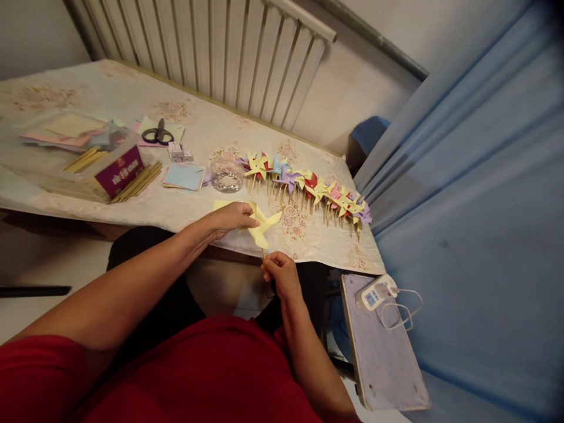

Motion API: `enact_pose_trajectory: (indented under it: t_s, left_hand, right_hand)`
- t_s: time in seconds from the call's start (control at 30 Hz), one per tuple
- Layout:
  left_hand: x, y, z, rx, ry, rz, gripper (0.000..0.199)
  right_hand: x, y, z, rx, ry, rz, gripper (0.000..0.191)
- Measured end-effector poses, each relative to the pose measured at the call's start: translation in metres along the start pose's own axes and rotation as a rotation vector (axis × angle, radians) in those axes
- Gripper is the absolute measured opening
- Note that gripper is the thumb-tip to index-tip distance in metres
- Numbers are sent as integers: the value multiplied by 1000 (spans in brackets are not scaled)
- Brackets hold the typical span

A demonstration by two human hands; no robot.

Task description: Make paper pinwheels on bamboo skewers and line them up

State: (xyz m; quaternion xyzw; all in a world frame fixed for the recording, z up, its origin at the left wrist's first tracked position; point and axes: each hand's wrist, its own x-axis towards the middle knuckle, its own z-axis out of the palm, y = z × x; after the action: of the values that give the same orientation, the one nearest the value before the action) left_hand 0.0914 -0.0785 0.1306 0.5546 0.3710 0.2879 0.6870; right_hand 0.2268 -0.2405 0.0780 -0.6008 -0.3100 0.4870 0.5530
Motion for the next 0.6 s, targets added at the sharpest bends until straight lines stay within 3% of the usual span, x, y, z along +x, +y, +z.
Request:
enact_pose_trajectory:
  t_s: [0.17,0.27,0.43,0.6]
  left_hand:
    - [6,6,-1,31,-111,14,28]
    - [8,5,0,17,-107,29,28]
    - [10,3,2,34,-166,-50,31]
    - [15,-4,2,-80,-41,-122,49]
  right_hand:
    - [0,1,0,32,-9,-6,20]
    - [2,4,-1,66,1,-11,20]
    - [11,14,-7,112,21,-9,24]
    - [25,24,-21,165,34,-11,24]
